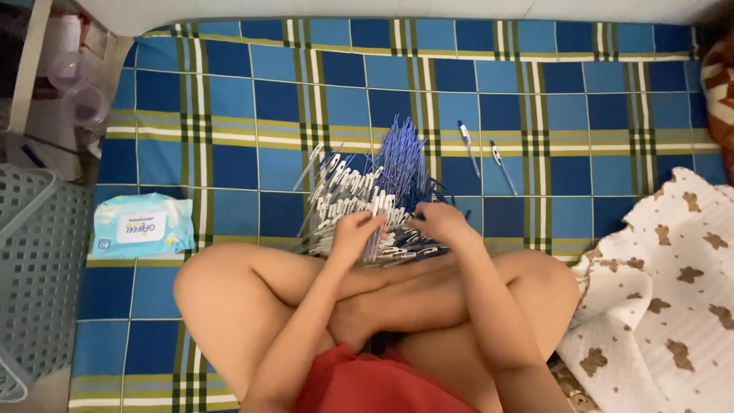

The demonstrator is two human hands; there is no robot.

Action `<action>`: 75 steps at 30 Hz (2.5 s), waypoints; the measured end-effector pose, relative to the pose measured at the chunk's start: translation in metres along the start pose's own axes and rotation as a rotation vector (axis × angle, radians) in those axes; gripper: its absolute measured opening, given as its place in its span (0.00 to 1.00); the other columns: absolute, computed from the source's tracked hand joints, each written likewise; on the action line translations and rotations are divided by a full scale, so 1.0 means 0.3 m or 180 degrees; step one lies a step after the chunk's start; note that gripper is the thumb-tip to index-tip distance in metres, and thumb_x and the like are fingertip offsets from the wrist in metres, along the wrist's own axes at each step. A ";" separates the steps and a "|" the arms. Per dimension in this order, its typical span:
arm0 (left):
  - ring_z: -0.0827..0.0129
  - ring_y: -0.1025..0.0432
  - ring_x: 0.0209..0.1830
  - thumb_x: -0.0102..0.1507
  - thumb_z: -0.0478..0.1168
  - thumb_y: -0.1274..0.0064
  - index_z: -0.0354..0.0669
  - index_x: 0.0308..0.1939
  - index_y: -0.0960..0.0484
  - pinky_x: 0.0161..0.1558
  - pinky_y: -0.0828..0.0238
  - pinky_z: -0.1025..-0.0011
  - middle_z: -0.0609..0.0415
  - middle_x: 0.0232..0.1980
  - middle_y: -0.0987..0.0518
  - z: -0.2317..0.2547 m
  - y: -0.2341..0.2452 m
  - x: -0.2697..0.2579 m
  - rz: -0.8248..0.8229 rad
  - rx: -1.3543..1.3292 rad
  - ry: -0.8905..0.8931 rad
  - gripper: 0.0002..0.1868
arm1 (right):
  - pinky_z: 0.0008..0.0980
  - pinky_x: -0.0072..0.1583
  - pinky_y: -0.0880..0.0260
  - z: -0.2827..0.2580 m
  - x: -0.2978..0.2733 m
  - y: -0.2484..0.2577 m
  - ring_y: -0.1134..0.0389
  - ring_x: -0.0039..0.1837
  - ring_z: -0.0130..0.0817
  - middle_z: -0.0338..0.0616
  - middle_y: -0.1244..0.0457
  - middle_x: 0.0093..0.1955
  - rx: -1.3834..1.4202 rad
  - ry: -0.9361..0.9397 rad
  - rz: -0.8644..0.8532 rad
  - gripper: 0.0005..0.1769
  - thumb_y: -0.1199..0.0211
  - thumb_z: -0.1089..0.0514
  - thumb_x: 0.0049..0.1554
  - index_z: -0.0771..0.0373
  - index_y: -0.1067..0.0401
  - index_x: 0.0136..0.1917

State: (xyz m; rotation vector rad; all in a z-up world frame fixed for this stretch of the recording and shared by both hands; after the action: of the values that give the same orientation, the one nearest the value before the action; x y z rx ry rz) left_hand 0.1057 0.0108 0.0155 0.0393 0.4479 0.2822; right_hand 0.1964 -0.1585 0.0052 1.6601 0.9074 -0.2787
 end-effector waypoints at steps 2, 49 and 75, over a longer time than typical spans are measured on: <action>0.66 0.20 0.35 0.57 0.50 0.30 0.40 0.44 0.13 0.40 0.21 0.68 0.47 0.36 0.14 -0.041 -0.049 0.080 -0.0130 -0.0708 0.0406 0.20 | 0.57 0.60 0.28 0.016 0.023 -0.021 0.27 0.59 0.57 0.52 0.27 0.53 -0.0037 -0.0029 -0.0099 0.25 0.40 0.36 0.60 0.54 0.23 0.60; 0.63 0.26 0.54 0.66 0.44 0.44 0.47 0.51 0.18 0.50 0.24 0.68 0.54 0.44 0.20 -0.077 0.080 -0.005 0.0896 0.3098 -0.1757 0.12 | 0.52 0.56 0.26 0.322 0.181 0.196 0.26 0.55 0.55 0.49 0.27 0.49 0.0566 -0.0654 0.1301 0.18 0.37 0.43 0.61 0.55 0.20 0.56; 0.81 0.27 0.34 0.63 0.41 0.34 0.47 0.38 0.10 0.43 0.27 0.79 0.56 0.31 0.14 -0.079 0.098 0.026 0.0176 -0.0973 -0.0383 0.04 | 0.41 0.54 0.27 -0.288 -0.064 -0.051 0.27 0.48 0.34 0.47 0.26 0.44 0.2219 0.1485 0.0651 0.09 0.35 0.54 0.63 0.58 0.19 0.53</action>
State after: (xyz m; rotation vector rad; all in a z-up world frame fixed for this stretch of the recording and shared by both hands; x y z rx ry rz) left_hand 0.0945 0.0407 -0.0063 -0.2293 0.2808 0.3978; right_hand 0.1491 -0.0871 0.0324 2.5166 1.0351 -0.0600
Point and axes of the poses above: each hand's wrist, its own x-axis towards the middle knuckle, its own y-axis out of the back of the hand, z = x × y, the point moved 9 cm from there along x, towards the middle knuckle
